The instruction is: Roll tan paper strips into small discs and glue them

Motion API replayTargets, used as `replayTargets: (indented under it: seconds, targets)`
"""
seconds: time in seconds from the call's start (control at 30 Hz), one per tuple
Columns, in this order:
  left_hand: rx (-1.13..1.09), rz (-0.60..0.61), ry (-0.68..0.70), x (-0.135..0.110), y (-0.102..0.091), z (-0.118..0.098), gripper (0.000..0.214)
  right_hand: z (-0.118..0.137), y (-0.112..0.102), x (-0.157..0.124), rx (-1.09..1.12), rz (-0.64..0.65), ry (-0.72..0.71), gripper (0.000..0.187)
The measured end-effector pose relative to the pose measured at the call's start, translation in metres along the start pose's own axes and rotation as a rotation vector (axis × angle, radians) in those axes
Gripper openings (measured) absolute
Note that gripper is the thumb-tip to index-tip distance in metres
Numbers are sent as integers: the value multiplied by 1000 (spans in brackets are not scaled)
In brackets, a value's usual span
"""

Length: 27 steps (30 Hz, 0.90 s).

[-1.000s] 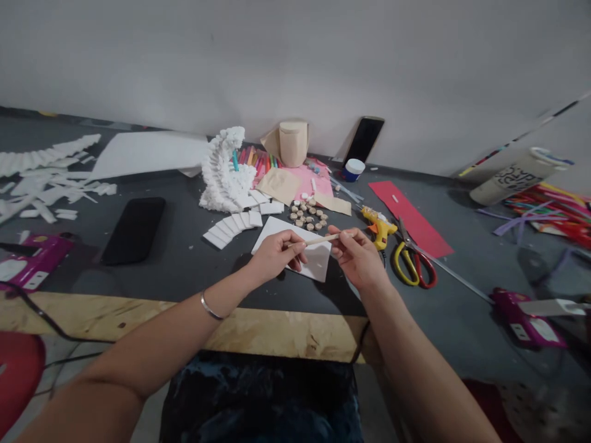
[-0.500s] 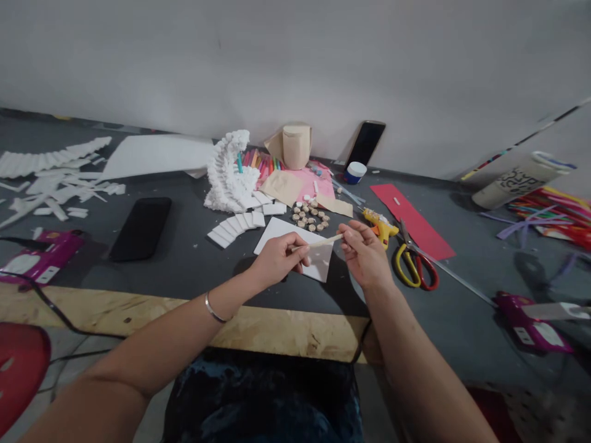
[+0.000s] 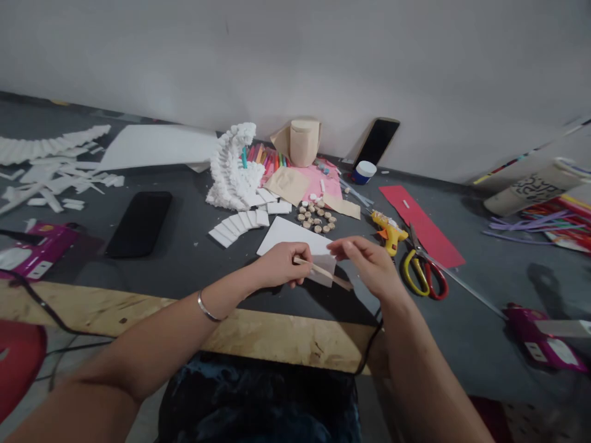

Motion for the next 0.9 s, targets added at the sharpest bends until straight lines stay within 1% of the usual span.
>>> replayTargets:
  seconds: [0.07,0.13,0.2,0.23,0.33,0.43,0.57,0.7,0.8,0.9]
  targets:
    - [23,27,-15,-1,4,0,5,4,18,-5,3,153,42,35]
    - [51,41,-35,-1,6,0,5,3,36,-12,-14,287,126,32]
    - [76,46,-52,-2,6,1,4,1,47,-18,-5,359,210,30]
    - [85,46,-60,-2,5,2,5,0,49,-19,-10,368,224,29]
    - [68,6,-70,0,0,5,9,3,47,-16,-92,322,163,29]
    - [-22,-49,-64,3,-5,9,17,5,43,-13,-110,261,117,29]
    - [-124,-42,-38,6,-5,9,23,0,41,-13,-45,198,168,28]
    - [-135,-28,-17,5,-3,5,22,-6,38,-14,-30,128,205,31]
    - [-138,-83,17,4,-6,4,21,-7,36,-14,-34,85,188,35]
    - [-143,-163,64,4,-10,5,21,-5,35,-15,-46,37,153,35]
Point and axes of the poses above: each hand's wrist, its own x-axis towards the middle knuckle, its own y-axis out of the palm, z = x × y, the point moved 7 cm from there along x, towards the middle knuckle, and after that the axes turned 2 degrees about z, right-handed, at the moved point
